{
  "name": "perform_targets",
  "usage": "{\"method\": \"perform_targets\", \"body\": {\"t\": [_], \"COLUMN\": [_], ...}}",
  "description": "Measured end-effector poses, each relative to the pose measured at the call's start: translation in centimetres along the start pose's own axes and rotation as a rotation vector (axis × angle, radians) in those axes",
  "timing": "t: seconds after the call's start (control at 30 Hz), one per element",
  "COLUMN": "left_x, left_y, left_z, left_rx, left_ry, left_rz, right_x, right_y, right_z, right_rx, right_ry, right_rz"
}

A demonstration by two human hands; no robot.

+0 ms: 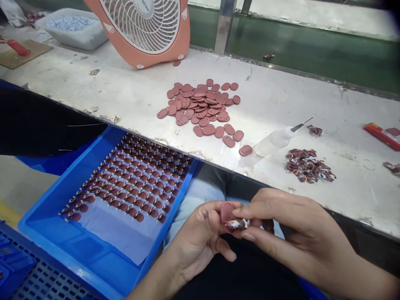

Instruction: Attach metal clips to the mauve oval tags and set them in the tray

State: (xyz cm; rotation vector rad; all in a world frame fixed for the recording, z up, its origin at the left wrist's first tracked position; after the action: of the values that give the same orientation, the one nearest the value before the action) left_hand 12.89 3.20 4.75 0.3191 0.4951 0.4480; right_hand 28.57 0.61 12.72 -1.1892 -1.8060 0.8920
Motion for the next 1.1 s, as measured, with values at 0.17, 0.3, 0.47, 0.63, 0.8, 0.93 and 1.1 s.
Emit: {"method": "perform_targets", "body": {"t": [0.17,0.3,0.47,0.63,0.8,0.93,1.1], "left_x": [-0.4,-1.5,-2.0,-2.5,-4.6,-9.4,-13.9], "left_y": [0.8,1.4,1.6,1.9,3.0,4.1,3.7], "left_z": [-0.6,-1.0,-1.3,-2.0,-4.9,-11.1,-17.8], "left_rx": [0.079,0.233,0.325,0.332,0.510,0.857,1.123], "left_ry": [0.276,0.487,0.508,0.668,0.905,1.285,1.493], "left_rz": [0.189,0.470,0.515,0.503,0.482,0.416,0.163], "right_x": [0.1,-0.1,0.4,1.4,0.1,-1.8,-2.5], "right_y": [0.5,1.6,2.8,3.1,1.8,1.6,2.8], "right_z": [1.5,3.7,5.7,6.9,7.6,6.8,5.4], "right_rx": [-0.309,-0.511,-0.507,-0.522,-0.497,-0.446,-0.492], "right_ry": [0.222,0.338,0.326,0.308,0.201,0.144,0.047], "right_rz": [-0.144,-0.285,-0.365,-0.361,-0.463,-0.492,-0.409]}}
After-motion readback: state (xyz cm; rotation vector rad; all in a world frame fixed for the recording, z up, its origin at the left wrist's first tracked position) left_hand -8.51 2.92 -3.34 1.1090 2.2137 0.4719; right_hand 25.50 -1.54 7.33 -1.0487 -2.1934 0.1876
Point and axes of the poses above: each hand's wrist, its own x-axis towards the middle knuckle, its own z-axis out of the palm, y = z × x, the point moved 3 cm from there along x, towards the middle knuckle, and after that the axes turned 2 degrees about x, right-handed, at the moved point
